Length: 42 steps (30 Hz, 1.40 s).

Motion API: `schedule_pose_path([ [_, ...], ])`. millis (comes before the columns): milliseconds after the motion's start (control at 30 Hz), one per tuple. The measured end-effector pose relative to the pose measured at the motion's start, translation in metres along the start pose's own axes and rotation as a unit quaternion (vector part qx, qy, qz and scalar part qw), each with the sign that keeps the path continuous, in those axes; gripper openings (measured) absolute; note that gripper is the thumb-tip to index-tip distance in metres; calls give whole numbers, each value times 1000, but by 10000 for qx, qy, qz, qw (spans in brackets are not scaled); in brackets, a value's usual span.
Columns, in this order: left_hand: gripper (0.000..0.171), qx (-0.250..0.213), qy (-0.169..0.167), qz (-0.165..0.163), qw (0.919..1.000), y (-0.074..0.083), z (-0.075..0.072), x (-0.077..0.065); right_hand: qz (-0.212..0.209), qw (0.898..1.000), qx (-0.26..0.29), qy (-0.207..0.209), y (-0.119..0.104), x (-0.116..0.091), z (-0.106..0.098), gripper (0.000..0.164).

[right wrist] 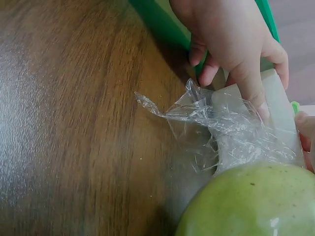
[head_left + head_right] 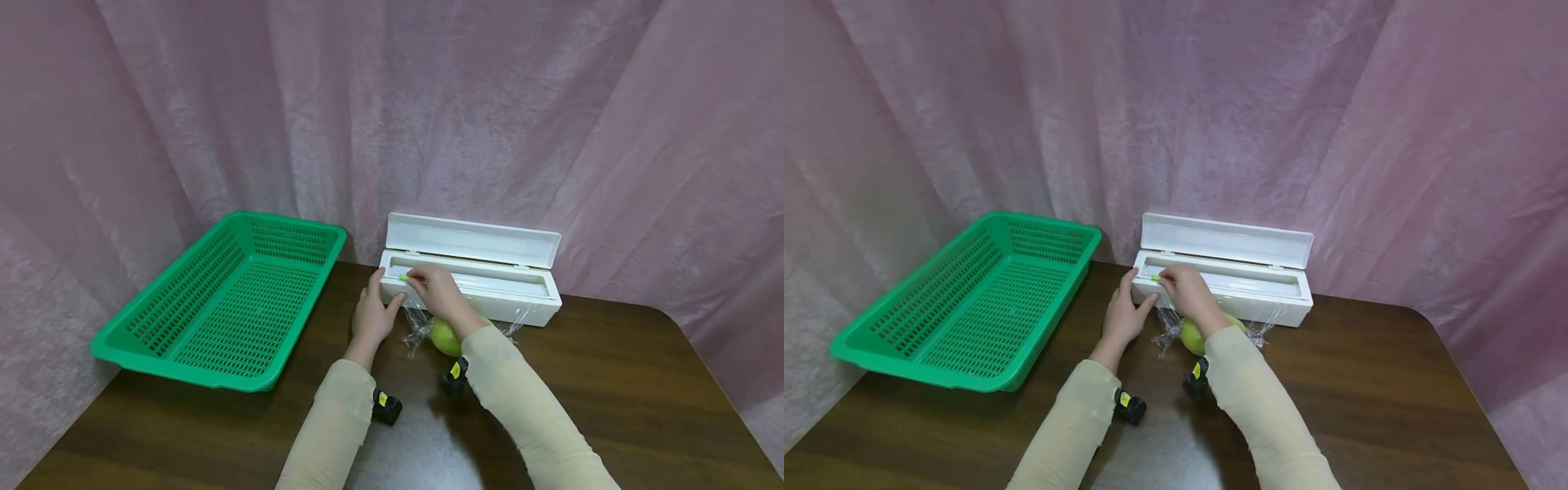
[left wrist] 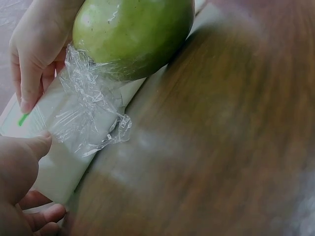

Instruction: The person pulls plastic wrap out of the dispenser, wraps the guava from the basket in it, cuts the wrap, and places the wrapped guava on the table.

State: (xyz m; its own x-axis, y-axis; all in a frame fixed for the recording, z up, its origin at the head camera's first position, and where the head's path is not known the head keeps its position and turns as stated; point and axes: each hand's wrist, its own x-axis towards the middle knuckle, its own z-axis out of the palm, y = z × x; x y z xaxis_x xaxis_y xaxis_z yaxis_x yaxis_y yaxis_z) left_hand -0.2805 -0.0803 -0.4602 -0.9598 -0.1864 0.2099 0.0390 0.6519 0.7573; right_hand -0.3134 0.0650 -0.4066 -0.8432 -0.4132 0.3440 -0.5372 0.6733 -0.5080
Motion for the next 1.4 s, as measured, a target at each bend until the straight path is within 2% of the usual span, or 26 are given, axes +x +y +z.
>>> schedule_pose_path([
  [367,67,1,32,64,10000,-1,0,1,-74,9989,-466,38,-4,-1,0,19],
  [933,67,-28,-60,6,10000,-2,-2,1,195,9985,-505,116,-5,-5,-2,21],
  [1167,68,-77,-131,-4,9999,-2,-3,1,479,9976,-497,52,-5,-6,-2,22],
  [1400,69,-140,-204,52,9997,-2,-5,2,681,9967,-400,160,-5,-7,-3,21],
])
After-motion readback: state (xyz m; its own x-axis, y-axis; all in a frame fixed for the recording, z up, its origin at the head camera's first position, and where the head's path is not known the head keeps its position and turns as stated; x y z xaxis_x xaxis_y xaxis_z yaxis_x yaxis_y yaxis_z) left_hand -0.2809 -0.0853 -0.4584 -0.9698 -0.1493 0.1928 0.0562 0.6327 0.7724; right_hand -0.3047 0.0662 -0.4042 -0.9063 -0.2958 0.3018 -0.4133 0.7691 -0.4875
